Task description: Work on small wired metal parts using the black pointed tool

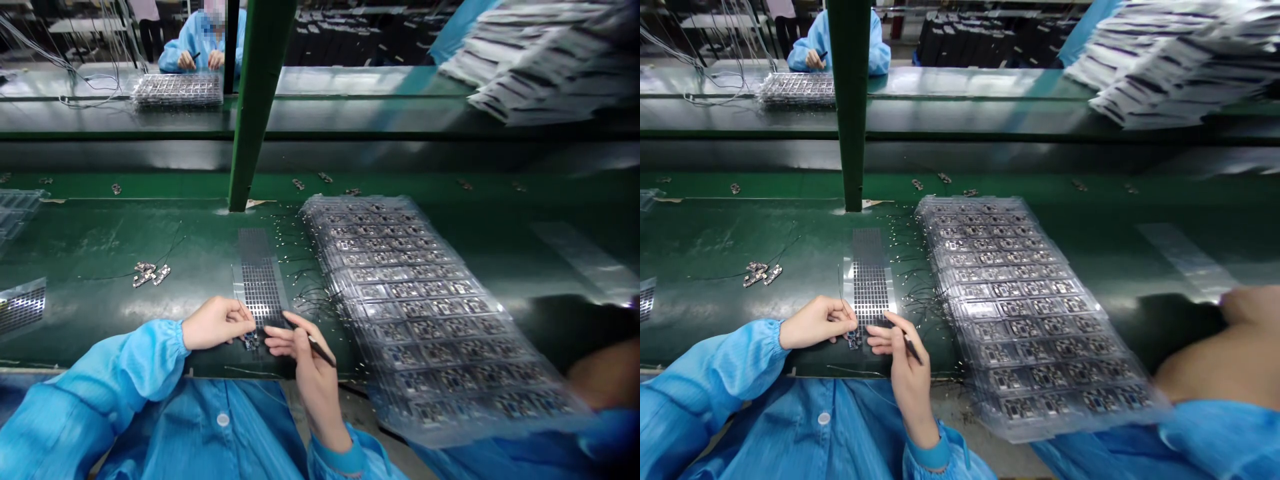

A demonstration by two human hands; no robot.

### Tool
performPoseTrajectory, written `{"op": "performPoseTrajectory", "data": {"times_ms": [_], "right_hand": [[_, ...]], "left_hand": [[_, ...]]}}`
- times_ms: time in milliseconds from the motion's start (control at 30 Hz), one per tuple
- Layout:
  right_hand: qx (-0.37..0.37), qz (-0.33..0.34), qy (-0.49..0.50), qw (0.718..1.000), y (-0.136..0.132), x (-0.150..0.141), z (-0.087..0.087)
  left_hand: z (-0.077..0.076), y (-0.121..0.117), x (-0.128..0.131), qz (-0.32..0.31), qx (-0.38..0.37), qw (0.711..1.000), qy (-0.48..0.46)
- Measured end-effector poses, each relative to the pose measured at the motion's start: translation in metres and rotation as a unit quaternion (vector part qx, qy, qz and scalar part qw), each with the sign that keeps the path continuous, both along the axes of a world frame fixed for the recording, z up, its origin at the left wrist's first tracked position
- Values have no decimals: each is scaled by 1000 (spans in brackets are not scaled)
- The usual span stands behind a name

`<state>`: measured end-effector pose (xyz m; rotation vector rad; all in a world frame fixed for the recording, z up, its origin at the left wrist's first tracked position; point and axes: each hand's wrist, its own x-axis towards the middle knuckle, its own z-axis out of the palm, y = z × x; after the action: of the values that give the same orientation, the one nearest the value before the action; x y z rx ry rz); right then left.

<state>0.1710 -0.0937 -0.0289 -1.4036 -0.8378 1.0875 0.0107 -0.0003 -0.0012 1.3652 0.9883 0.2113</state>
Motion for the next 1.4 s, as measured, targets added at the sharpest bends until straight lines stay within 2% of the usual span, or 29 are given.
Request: {"op": "performPoseTrajectory", "data": {"times_ms": [100,167,400,567,633,867,1167,1400], "right_hand": [[-1,62,-30,998,3,-4,5],[1,78,-49,996,6,-7,7],[14,80,-69,994,10,-14,10],[29,41,-148,988,10,-22,8],[30,33,-152,987,11,-22,6],[-16,63,-19,998,14,-15,10],[-11,27,-48,998,15,-22,9],[-2,46,-62,997,16,-20,6]], "left_hand": [[1,0,0,4,5,1000,-4],[2,-1,0,0,26,1000,2],[5,-2,-1,-21,115,993,10],[5,-2,-3,-51,179,982,10],[4,-2,-3,-47,182,982,8],[1,-2,-2,3,136,991,-15],[1,-3,-2,1,130,992,0],[-3,-5,-2,6,153,988,5]]}}
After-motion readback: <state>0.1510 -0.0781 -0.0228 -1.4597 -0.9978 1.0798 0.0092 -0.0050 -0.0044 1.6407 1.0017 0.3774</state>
